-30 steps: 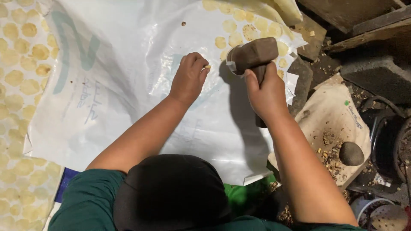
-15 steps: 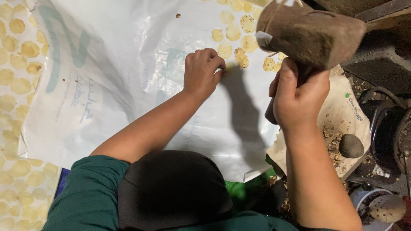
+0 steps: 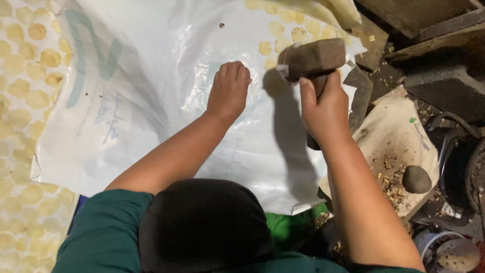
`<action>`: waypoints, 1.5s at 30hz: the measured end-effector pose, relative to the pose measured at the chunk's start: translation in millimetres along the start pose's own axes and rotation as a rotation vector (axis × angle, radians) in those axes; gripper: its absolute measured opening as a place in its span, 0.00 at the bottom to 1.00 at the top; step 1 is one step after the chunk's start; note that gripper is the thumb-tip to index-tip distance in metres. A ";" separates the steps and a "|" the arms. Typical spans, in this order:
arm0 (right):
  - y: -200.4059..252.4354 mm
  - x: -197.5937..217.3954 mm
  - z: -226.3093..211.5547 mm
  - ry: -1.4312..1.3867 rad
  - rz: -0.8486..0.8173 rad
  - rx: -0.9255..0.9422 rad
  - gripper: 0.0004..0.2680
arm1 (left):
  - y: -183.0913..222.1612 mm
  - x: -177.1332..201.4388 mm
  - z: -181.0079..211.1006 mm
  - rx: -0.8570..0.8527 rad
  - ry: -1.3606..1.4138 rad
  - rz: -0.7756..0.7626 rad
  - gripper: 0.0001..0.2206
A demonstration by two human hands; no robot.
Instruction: Cracking and shelling nuts using a wooden mallet and a stone on the floor.
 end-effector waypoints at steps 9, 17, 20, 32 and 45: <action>-31.6 -65.4 27.9 0.193 -0.150 -0.095 0.22 | 11.1 0.6 1.2 -0.002 -0.045 -0.026 0.05; -11.2 -64.8 11.9 0.193 0.060 0.006 0.21 | 16.6 33.6 -10.5 -0.060 0.158 0.113 0.13; -32.3 -78.4 29.9 0.152 -0.060 -0.021 0.18 | 34.5 18.5 -24.0 -0.080 0.165 0.050 0.05; -15.6 -57.9 28.3 0.114 -0.171 -0.117 0.19 | 6.2 9.5 -16.3 -0.152 0.165 0.068 0.08; -9.3 -42.0 -38.6 -0.240 0.259 0.431 0.10 | -4.4 16.9 -26.1 0.165 0.239 0.046 0.28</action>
Point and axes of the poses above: each hand's wrist, its own y-axis away from the middle knuckle, its own x-axis out of the back of the hand, z = x × y, the point moved 6 cm from there along -y, towards the middle knuckle, and after that the axes turned 11 degrees about -x, right-handed, at the moved point
